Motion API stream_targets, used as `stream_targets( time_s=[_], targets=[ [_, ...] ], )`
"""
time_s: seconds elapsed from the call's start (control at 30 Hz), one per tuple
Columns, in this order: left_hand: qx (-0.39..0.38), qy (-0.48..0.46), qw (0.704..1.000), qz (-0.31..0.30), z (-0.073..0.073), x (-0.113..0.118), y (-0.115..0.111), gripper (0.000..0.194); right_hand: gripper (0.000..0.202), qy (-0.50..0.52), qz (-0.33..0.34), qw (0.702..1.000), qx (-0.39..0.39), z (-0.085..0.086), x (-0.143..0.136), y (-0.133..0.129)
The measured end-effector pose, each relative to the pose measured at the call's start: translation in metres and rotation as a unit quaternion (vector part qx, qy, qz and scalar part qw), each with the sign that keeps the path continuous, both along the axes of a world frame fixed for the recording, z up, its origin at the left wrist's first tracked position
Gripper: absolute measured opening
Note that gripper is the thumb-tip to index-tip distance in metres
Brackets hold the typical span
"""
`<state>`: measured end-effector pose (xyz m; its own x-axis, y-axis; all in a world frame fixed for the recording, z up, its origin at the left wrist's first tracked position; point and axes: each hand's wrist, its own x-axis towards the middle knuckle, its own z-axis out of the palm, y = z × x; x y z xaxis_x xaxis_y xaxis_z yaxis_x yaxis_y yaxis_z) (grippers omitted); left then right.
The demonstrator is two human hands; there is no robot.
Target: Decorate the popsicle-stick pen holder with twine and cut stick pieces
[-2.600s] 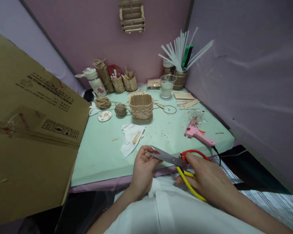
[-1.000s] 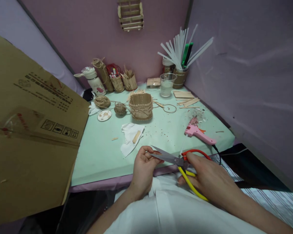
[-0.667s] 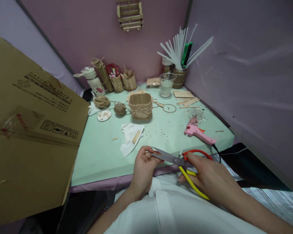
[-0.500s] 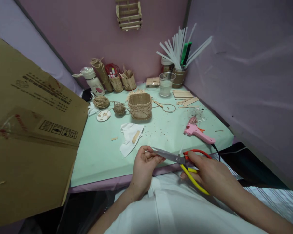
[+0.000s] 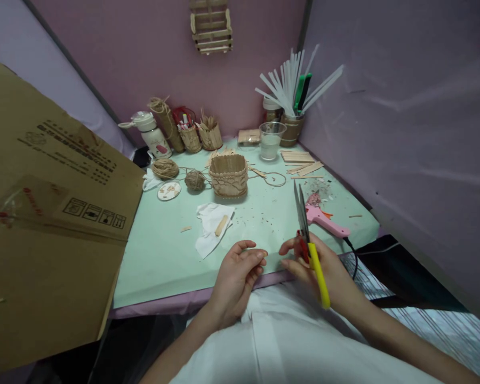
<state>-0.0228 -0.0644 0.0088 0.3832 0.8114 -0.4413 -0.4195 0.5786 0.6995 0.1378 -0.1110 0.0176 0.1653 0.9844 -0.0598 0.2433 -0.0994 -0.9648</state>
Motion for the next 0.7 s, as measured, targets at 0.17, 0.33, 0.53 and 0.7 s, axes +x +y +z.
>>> stream_targets(
  time_s=[0.17,0.33,0.53,0.7],
  targets=[
    [-0.030,-0.042,0.999,-0.001,-0.001,0.004,-0.002,0.030,0.024,0.023,0.026,0.997,0.062,-0.001,-0.015,0.007],
    [-0.046,-0.057,0.997,-0.005,-0.002,0.005,-0.003,0.027,0.023,0.049,0.011,0.996,0.071,-0.007,-0.019,0.010],
    [-0.015,-0.032,0.999,0.005,-0.001,0.002,-0.002,0.023,0.023,0.055,-0.006,0.995,0.089,-0.010,-0.016,0.010],
    [0.048,0.015,0.999,0.013,0.002,0.001,-0.002,0.022,0.021,0.038,0.007,0.996,0.081,-0.011,-0.013,0.009]
  ],
)
